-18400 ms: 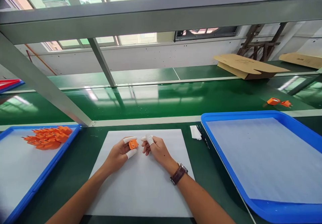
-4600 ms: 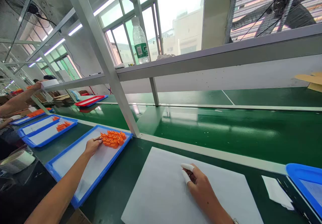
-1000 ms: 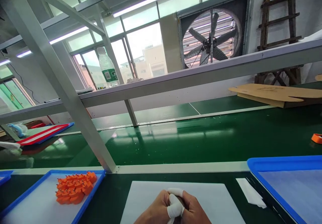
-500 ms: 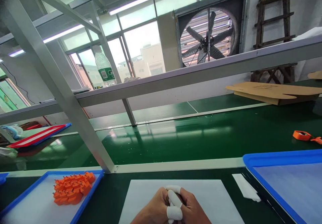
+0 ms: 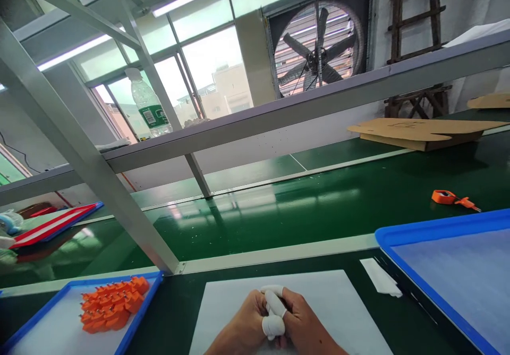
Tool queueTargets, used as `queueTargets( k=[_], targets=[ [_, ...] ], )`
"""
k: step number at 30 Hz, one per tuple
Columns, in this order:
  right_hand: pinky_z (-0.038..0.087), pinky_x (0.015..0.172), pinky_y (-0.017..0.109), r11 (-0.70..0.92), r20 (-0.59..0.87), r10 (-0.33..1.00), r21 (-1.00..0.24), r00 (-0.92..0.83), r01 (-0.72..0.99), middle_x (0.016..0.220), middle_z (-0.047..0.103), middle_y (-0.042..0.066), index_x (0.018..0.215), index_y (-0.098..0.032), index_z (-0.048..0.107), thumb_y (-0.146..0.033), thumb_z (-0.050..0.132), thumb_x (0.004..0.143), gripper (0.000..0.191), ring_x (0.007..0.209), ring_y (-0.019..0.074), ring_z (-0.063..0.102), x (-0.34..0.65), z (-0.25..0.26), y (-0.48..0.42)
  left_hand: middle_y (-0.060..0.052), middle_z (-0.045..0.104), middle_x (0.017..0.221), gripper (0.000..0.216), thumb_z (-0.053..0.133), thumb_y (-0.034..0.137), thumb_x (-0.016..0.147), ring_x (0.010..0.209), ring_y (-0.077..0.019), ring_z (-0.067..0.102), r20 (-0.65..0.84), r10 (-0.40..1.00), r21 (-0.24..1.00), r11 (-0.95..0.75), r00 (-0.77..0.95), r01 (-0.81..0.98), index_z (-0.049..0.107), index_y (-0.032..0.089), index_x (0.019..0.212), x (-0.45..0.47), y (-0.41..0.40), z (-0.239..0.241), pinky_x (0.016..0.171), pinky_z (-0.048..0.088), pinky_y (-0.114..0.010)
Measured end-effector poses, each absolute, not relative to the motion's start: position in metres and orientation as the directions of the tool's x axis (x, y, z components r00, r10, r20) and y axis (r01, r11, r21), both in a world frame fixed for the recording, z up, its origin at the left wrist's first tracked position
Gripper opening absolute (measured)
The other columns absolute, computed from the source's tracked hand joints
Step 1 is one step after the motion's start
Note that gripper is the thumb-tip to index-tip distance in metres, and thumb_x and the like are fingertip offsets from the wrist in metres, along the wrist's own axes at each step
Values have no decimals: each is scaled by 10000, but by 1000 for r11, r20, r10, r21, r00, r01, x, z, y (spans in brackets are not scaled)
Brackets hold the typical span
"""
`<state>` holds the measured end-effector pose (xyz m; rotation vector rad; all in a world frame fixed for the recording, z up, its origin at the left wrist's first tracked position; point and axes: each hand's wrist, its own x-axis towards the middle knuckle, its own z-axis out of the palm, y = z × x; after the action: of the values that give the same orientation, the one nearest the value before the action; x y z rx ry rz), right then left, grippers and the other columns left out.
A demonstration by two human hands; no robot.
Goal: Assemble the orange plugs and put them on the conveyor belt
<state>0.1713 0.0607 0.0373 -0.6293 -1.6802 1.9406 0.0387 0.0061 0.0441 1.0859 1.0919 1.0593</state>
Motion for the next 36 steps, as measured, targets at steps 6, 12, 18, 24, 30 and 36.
queueTargets(
  k=[6, 12, 18, 24, 30, 36],
  targets=[
    [451, 456, 216, -102, -20, 640, -993, -768, -59, 599, 664, 8, 1117, -134, 689, -332, 532, 818, 392, 455, 132, 586, 171, 38, 61, -28, 592, 501, 410, 807, 467, 672, 478, -86, 515, -123, 977, 984, 142, 174, -104, 698, 99, 526, 37, 6, 47, 499, 385, -202],
    [469, 457, 219, -124, -46, 630, -991, -775, -43, 630, 689, 22, 1129, -133, 688, -297, 523, 764, 433, 476, 143, 615, 173, 41, 60, -46, 619, 544, 433, 789, 478, 708, 499, -91, 530, -140, 970, 980, 164, 196, -112, 685, 102, 521, 38, 5, 51, 530, 411, -214],
    [473, 455, 226, -129, -54, 632, -991, -773, -36, 577, 671, 12, 1160, -121, 673, -315, 526, 783, 449, 452, 147, 613, 172, 38, 60, -51, 597, 524, 487, 756, 540, 727, 479, -96, 512, -142, 973, 984, 159, 180, -83, 689, 97, 536, 38, 6, 43, 507, 381, -222],
    [486, 484, 245, -126, -40, 629, -991, -776, -51, 564, 646, 1, 1155, -126, 669, -378, 536, 839, 426, 474, 159, 613, 172, 34, 61, -44, 577, 507, 512, 751, 557, 717, 449, -91, 500, -138, 982, 983, 152, 126, -103, 646, 101, 510, 38, 7, 34, 489, 374, -223],
    [526, 629, 318, 3, 27, 651, -999, -758, -33, 693, 684, 40, 1047, -142, 711, -483, 487, 914, 429, 584, 189, 615, 176, 39, 63, -26, 596, 577, 462, 900, 493, 531, 517, -96, 514, -128, 983, 980, 146, 134, -133, 685, 90, 605, 41, 6, 42, 519, 392, -223],
    [505, 755, 350, 95, 51, 690, -995, -722, 21, 841, 707, 84, 977, -151, 736, -559, 473, 934, 487, 808, 252, 621, 176, 38, 67, -23, 593, 676, 527, 985, 386, 358, 633, -112, 502, -100, 983, 967, 132, 153, -219, 697, 87, 683, 42, 6, 46, 627, 417, -252]
  ],
)
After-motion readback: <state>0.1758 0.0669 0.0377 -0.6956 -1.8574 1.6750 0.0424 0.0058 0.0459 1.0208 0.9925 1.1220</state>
